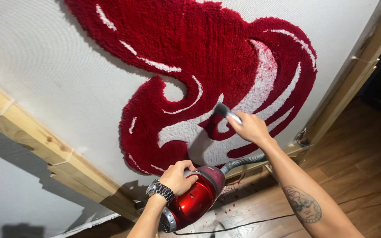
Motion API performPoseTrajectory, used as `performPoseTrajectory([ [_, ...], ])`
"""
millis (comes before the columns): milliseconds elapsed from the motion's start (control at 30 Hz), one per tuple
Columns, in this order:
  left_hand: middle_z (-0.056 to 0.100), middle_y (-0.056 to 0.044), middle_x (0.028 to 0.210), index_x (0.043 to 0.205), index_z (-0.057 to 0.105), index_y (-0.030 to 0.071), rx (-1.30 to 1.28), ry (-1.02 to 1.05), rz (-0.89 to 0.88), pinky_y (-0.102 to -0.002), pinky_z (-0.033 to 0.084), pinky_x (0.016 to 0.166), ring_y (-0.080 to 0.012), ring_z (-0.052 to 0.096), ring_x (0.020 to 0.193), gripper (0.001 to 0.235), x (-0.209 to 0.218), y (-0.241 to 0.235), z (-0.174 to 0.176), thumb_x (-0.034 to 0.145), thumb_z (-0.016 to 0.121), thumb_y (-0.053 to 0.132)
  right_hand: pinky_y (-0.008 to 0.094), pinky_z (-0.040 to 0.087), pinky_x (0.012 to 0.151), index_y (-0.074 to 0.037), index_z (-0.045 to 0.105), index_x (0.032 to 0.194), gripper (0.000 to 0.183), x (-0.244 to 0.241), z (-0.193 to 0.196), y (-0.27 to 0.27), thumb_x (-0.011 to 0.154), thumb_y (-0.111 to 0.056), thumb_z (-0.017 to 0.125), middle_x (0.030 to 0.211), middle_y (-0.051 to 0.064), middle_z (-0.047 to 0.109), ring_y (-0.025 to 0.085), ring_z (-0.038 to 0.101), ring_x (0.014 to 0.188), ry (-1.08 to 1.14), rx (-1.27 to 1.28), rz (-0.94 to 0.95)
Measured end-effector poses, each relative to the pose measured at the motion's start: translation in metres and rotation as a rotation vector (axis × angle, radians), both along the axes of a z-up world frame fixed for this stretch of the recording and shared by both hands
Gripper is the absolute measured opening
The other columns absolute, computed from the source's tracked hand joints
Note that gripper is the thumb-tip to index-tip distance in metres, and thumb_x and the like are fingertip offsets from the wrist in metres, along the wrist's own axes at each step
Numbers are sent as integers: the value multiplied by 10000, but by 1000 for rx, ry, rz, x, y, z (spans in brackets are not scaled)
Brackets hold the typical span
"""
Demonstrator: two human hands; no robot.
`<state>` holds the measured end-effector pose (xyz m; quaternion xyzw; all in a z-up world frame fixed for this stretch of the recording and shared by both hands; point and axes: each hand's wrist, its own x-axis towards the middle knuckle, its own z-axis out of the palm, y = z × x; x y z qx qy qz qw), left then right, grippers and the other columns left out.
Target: The person uses a handheld vacuum cleaner with a narrow nozzle to clean a red and white patterned rug stretched on a wooden frame. The person moves the nozzle across the rug surface to remove loose fibers and debris.
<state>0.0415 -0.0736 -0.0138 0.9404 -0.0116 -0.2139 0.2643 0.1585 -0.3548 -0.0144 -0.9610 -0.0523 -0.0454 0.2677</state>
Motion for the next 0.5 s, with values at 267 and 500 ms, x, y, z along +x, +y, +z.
performPoseTrajectory([
  [267,717,-61,1197,1071,669,291,46,-38,6,-435,503,922,-304,664,1093,194,15,-25,-32,910,675,397,190,501,445,-209,672,1259,320,-23,-42,-19,1068,-402,502,751,-69,672,56,569,530,209,-95,61],
  [500,714,-118,1293,1150,706,340,53,3,109,-409,559,1035,-338,688,1224,256,16,-60,-25,899,740,380,582,583,871,-97,707,1211,486,37,-95,-42,991,-500,548,1002,251,771,467,741,1013,-7,-116,147],
])
